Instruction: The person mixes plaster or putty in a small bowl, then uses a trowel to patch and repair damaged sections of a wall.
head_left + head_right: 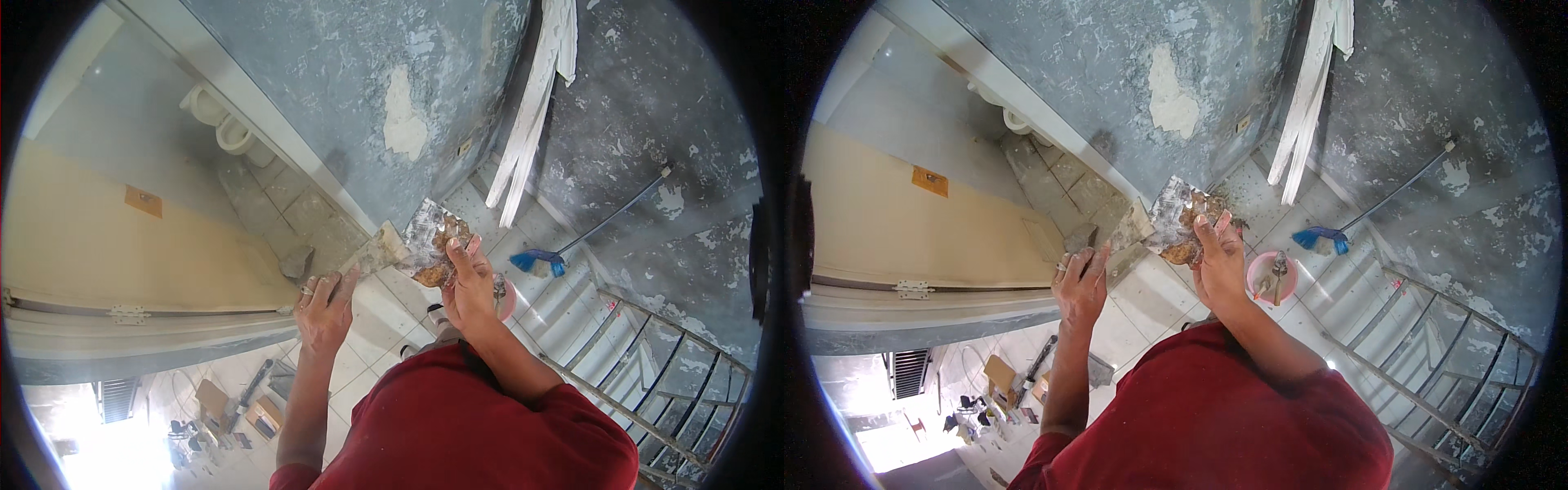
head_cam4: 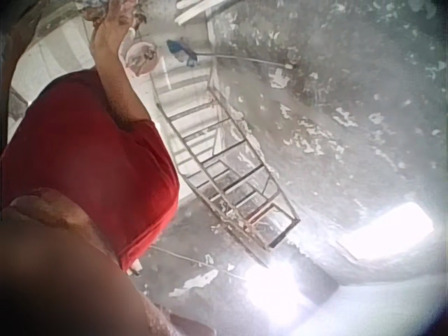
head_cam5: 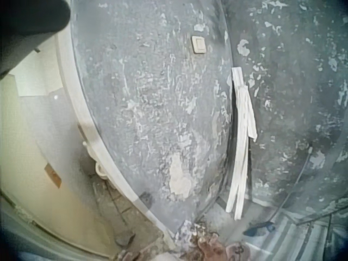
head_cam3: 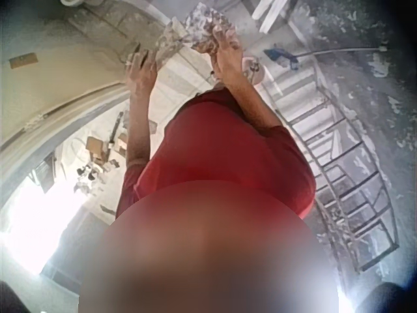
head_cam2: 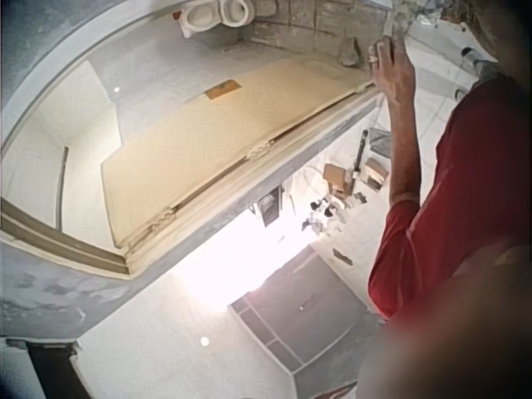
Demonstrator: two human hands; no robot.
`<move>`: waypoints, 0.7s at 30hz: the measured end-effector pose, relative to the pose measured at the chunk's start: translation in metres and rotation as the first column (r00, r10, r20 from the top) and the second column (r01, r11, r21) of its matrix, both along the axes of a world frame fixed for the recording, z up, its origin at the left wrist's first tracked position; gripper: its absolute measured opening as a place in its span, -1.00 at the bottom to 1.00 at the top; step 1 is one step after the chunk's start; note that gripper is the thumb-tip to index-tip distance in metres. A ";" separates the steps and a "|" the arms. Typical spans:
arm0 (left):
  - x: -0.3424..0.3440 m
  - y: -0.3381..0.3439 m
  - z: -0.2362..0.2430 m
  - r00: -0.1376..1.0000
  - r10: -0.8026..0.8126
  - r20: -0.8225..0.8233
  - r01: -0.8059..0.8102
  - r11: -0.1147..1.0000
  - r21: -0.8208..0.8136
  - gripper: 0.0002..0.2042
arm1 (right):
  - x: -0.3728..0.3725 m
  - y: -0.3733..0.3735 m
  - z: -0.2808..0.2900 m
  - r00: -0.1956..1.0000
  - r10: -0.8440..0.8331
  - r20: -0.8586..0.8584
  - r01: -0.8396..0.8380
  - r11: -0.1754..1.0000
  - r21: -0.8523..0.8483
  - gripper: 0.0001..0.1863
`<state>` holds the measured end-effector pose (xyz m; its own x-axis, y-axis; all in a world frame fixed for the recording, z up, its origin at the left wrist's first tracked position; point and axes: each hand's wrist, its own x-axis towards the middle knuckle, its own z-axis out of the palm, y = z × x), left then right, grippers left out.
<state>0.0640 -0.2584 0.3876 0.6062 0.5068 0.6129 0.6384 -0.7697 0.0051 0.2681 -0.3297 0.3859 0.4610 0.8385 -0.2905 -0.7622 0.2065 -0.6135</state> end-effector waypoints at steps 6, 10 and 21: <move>-0.009 0.007 -0.005 0.991 0.095 -0.098 -0.099 0.995 -0.032 -0.63 | 0.005 0.007 -0.016 0.996 0.055 -0.065 -0.055 0.998 -0.005 -0.72; -0.020 0.010 -0.013 0.976 0.144 -0.161 -0.153 0.987 -0.047 -0.63 | 0.011 0.019 -0.018 0.996 0.010 -0.092 -0.011 1.000 -0.017 -0.71; -0.101 -0.047 -0.157 0.830 0.537 -0.154 -0.509 0.614 -0.603 -0.74 | 0.079 0.134 -0.064 0.974 -0.199 0.113 0.212 0.969 -0.127 -0.57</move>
<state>-0.0373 -0.3050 0.2308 0.1043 0.9913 0.0805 0.9204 -0.1269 0.3698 0.3472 -0.1956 0.3215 0.6513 0.6780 -0.3408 -0.6467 0.2609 -0.7167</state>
